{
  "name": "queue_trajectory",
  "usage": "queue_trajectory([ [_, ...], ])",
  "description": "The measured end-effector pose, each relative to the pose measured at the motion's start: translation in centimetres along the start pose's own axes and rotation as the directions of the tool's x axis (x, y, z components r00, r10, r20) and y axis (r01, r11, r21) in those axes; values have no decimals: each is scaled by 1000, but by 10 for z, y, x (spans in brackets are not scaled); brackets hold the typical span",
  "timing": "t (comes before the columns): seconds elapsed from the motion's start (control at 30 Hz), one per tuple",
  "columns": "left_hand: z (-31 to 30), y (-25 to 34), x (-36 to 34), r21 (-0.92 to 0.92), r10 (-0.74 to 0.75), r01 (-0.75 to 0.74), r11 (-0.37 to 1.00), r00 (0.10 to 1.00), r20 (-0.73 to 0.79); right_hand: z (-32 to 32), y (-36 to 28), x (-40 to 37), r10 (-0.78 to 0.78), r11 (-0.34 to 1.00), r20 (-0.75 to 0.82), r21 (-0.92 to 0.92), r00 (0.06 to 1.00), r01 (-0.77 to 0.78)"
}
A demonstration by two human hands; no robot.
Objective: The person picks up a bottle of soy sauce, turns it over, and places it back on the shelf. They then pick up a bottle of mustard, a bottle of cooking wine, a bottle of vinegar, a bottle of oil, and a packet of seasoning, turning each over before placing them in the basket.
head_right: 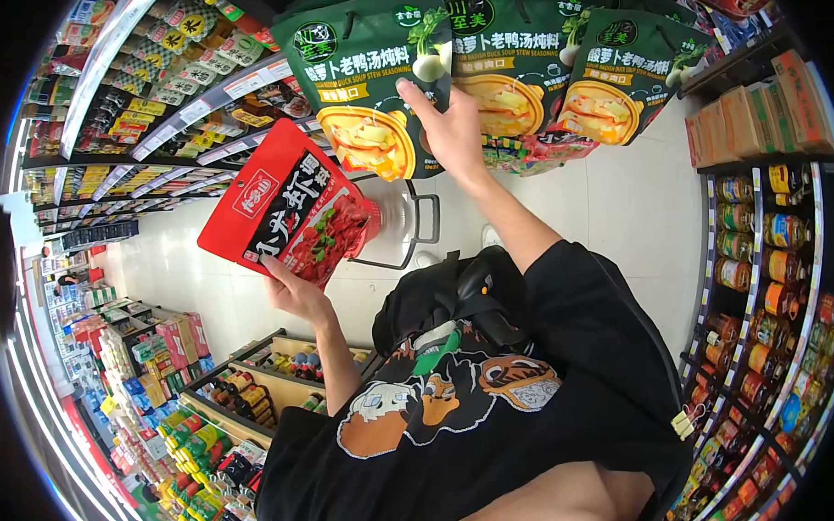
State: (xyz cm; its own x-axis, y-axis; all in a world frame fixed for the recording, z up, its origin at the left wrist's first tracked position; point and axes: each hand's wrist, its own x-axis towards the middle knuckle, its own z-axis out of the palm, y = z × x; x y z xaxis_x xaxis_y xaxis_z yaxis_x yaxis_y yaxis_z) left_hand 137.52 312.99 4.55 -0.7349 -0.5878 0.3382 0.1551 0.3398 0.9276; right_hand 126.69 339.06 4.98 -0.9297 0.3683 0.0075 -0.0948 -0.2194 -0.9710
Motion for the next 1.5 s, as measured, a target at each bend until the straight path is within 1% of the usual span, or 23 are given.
queue_trajectory([
  [0.07,4,1,-1,-9,-3,3,1000,1000,8,1,-5,-4,-70,993,-14,-91,997,68],
  [0.1,4,1,1,-17,-4,5,1000,1000,15,3,-3,-6,-67,994,-14,-92,998,65],
  [0.17,7,2,0,-43,-25,26,999,999,26,2,4,-8,-201,968,-32,-157,979,194],
  [0.2,8,2,-2,-68,-47,49,996,998,39,0,4,-9,-199,968,-33,-160,979,191],
  [0.23,9,2,-3,-70,-50,53,996,998,42,-3,4,-10,-232,941,-16,-258,973,220],
  [0.27,11,2,-3,-39,-15,17,999,998,54,-6,5,-11,-261,903,5,-353,965,246],
  [0.3,11,2,-4,-6,20,-20,1000,997,68,-7,3,-10,-253,888,41,-388,967,248],
  [0.43,13,2,-6,-47,-23,28,999,995,101,-6,-6,-1,-186,915,32,-357,982,185],
  [0.5,10,-1,-7,0,-4,4,1000,994,105,-2,-3,7,-204,920,21,-338,979,199],
  [0.53,10,-1,-7,2,-4,4,1000,995,104,-1,-3,10,-220,924,10,-317,975,212],
  [0.6,11,0,-7,-24,-7,9,1000,995,104,-4,-5,10,-214,915,22,-346,976,209],
  [0.67,12,1,-9,-36,-13,17,999,995,101,-7,-12,8,-233,838,45,-497,972,224],
  [0.7,12,2,-9,-50,-18,23,998,995,102,-10,-18,7,-234,839,48,-496,971,226],
  [0.77,11,2,-8,-33,-2,6,999,994,107,-19,-34,5,-59,650,102,-751,993,116],
  [0.8,11,1,-8,-16,12,-11,1000,993,115,-23,-39,4,-60,650,101,-751,993,116],
  [0.87,12,2,-7,-18,19,-17,1000,992,121,-27,-46,3,-2,518,135,-848,991,116],
  [1.13,12,-3,-7,-28,-31,35,999,987,156,-32,-40,-1,-38,465,154,-872,987,154],
  [1.2,11,-3,-6,18,-30,28,999,986,161,-33,-38,-3,-61,452,164,-875,985,173],
  [1.3,13,-1,-5,-21,-22,26,999,982,186,-37,-39,-11,-16,483,157,-863,987,145],
  [1.37,13,-4,-4,-22,-16,21,1000,981,192,-38,-44,-16,-39,585,167,-796,985,158],
  [1.4,12,-5,-4,-21,-10,14,1000,980,199,-40,-38,-17,-40,584,167,-796,985,158],
  [1.47,13,-6,-3,-17,-7,10,1000,979,203,-45,-23,-19,-204,582,119,-784,972,218],
  [1.5,13,-5,-2,-11,-4,6,1000,978,207,-43,-28,-22,-204,582,119,-784,972,218],
])
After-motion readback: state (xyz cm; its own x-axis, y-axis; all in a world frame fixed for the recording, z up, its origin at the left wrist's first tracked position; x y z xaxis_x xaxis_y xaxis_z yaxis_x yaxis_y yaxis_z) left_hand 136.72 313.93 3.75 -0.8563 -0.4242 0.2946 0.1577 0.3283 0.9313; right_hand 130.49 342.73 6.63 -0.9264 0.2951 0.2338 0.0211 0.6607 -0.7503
